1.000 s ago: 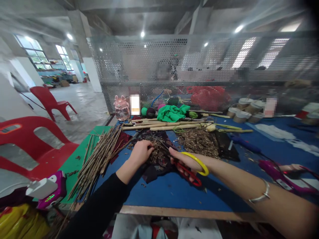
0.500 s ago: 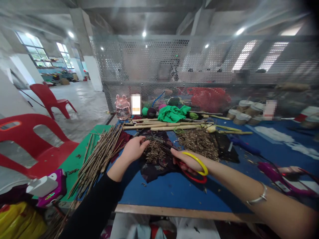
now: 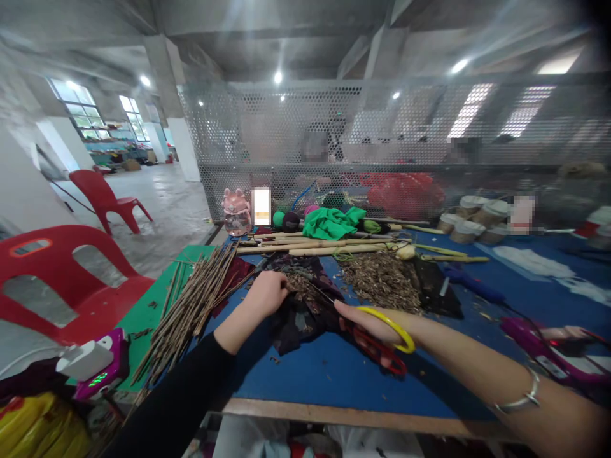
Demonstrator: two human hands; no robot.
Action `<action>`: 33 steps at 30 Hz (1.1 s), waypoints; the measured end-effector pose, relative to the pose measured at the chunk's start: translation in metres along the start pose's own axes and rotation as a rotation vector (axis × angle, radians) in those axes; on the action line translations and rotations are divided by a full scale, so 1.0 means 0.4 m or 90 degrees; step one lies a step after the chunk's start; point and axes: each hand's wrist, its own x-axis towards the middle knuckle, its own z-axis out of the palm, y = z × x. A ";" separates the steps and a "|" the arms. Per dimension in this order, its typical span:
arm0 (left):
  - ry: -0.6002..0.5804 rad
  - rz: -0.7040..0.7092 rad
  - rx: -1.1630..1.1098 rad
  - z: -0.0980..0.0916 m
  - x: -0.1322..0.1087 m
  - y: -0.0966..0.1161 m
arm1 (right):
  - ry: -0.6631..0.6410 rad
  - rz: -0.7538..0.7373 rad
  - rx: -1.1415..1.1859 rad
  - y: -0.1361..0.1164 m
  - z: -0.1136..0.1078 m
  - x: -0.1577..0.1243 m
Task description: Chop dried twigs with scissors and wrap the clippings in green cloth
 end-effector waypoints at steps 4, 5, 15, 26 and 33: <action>0.015 -0.038 -0.054 -0.002 0.035 0.002 | 0.000 0.000 0.003 0.016 -0.005 0.019; 0.020 -0.052 -0.074 0.000 0.037 0.000 | -0.008 0.002 0.001 0.015 -0.007 0.020; 0.030 -0.007 -0.098 0.014 0.001 -0.009 | 0.007 -0.042 -0.180 -0.013 -0.026 -0.042; 0.017 -0.082 -0.081 0.041 0.036 -0.005 | -0.118 0.001 -0.046 -0.014 -0.047 -0.012; 0.042 -0.063 -0.088 0.078 0.024 0.000 | -0.204 0.033 -0.032 -0.086 -0.054 0.067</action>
